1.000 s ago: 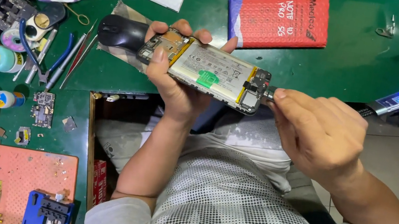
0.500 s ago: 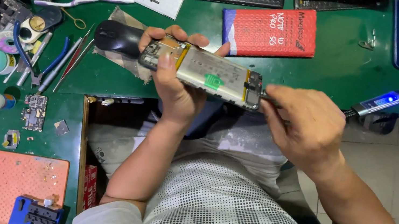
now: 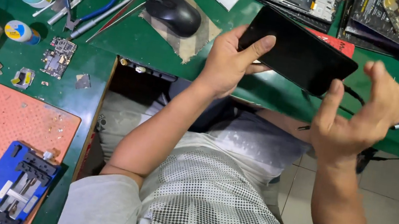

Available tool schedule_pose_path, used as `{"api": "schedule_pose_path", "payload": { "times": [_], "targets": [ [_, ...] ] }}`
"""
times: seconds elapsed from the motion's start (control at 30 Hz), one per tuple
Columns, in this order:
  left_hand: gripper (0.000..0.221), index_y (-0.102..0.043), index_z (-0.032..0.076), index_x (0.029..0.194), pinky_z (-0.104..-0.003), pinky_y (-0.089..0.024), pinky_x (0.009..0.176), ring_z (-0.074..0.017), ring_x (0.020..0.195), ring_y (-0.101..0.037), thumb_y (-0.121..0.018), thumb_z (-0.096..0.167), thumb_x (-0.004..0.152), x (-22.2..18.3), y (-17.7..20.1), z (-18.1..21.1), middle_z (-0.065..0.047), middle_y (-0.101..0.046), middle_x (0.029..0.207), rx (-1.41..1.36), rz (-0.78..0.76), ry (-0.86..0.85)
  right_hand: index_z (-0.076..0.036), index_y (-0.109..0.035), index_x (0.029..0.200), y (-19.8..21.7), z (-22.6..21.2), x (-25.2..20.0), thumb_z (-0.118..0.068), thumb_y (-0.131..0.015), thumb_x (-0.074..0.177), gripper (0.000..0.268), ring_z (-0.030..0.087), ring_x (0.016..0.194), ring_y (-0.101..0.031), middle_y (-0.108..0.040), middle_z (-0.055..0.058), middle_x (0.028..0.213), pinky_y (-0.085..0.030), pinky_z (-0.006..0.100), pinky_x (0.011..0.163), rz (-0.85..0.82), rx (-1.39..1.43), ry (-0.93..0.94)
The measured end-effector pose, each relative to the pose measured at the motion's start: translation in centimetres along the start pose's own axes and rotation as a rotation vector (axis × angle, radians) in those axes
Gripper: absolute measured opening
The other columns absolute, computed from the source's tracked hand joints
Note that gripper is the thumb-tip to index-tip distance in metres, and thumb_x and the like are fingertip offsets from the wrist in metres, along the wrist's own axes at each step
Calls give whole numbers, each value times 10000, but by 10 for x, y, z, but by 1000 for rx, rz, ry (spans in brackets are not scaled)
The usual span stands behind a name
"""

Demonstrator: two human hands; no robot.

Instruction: Assembling internal components of a smartphone, including connecting the battery, motherboard, and screen ribbon cables.

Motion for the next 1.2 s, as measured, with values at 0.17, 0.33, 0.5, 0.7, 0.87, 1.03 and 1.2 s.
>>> {"api": "schedule_pose_path", "payload": {
  "times": [0.17, 0.33, 0.5, 0.7, 0.87, 1.03, 1.2],
  "targets": [
    [272, -577, 56, 894, -332, -571, 608, -166, 728, -611, -661, 224, 698, -14, -10, 14, -66, -612, 805, -133, 66, -75, -59, -583, 748, -38, -46, -24, -5, -540, 739, 70, 232, 635, -531, -572, 63, 732, -303, 340, 685, 10, 108, 282],
    [252, -586, 96, 797, -221, -502, 551, -75, 649, -537, -636, 316, 684, -35, -26, 36, 15, -579, 707, 100, 80, -195, 20, -475, 915, -93, -54, 1, -151, -562, 784, 231, 347, 830, -432, -419, 171, 942, -315, 434, 727, -179, 154, 147],
    [193, -567, 67, 853, -269, -571, 573, -103, 723, -594, -665, 187, 738, -32, -40, 27, -9, -604, 802, -211, -74, -250, 11, -360, 1252, -146, -80, 57, -340, -529, 881, 538, 387, 1180, -360, -298, 226, 1280, -325, 485, 966, -360, 370, 260],
    [213, -543, 116, 784, -230, -544, 588, -40, 711, -507, -657, 273, 695, -21, -40, 19, 56, -458, 680, -141, -13, -221, -55, -347, 1277, -174, -113, 82, -172, -617, 853, 516, 383, 1162, -387, -279, 247, 1310, -374, 456, 929, -409, 570, 433],
    [349, -561, 64, 940, -241, -544, 576, -70, 764, -527, -675, 268, 680, -2, -33, 0, 10, -552, 878, -233, 96, -134, -65, -538, 1083, -166, -112, 77, -138, -602, 669, 425, 281, 935, -524, -520, 86, 1102, -370, 389, 710, -213, 493, 420],
    [369, -552, 66, 925, -248, -534, 616, -76, 743, -530, -681, 293, 664, 5, -28, 5, 16, -548, 881, -270, 106, -115, -59, -546, 1015, -169, -113, 77, -113, -617, 701, 326, 306, 880, -529, -525, 109, 1065, -375, 410, 674, -205, 505, 367],
    [318, -553, 69, 1005, -317, -538, 647, -118, 883, -545, -669, 221, 750, 15, -23, -5, -19, -579, 948, -445, 91, -166, -26, -569, 1013, -171, -112, 77, -106, -651, 781, 259, 332, 951, -524, -505, 168, 1100, -396, 438, 733, -206, 520, 382]
  ]
}}
Point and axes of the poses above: each hand's wrist, its own x-axis towards the middle knuckle, its own y-axis out of the back of the hand, z = x × y, the point moved 1 cm from there along x, towards the middle knuckle
